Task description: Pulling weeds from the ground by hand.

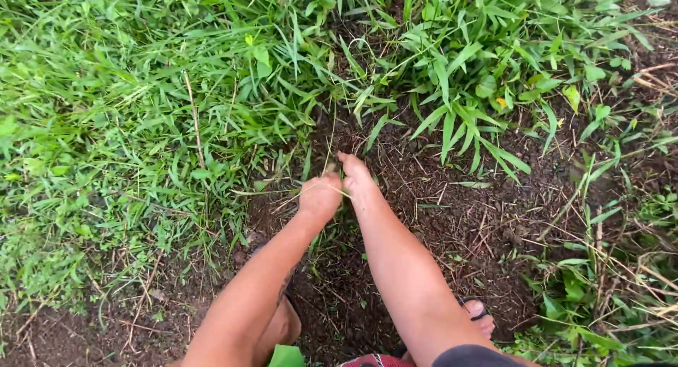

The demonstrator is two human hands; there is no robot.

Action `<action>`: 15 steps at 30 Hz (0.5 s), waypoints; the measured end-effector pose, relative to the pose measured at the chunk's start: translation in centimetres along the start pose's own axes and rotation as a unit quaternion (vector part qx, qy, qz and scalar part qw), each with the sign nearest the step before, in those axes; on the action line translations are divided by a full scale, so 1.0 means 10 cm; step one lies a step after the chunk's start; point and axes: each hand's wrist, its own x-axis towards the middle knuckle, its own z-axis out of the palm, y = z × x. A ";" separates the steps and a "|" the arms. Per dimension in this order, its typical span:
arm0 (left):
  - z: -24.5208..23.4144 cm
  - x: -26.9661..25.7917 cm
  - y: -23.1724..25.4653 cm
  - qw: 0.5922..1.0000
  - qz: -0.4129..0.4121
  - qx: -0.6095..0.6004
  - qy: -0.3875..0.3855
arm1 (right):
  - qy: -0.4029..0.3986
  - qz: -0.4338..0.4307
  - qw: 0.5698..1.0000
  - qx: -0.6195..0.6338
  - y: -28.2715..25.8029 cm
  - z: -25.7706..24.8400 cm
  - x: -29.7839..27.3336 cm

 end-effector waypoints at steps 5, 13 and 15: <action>0.26 -0.03 0.01 0.999 0.034 -0.023 0.036 | -0.029 -0.013 0.998 0.055 -0.10 0.21 -0.60; 0.08 -0.16 -0.03 0.993 0.104 -0.043 0.045 | 0.012 -0.078 0.996 -0.050 -0.18 0.34 -1.20; 0.10 -0.19 -0.08 0.992 0.116 -0.045 0.030 | 0.040 -0.083 0.992 -0.082 -0.19 0.42 -1.41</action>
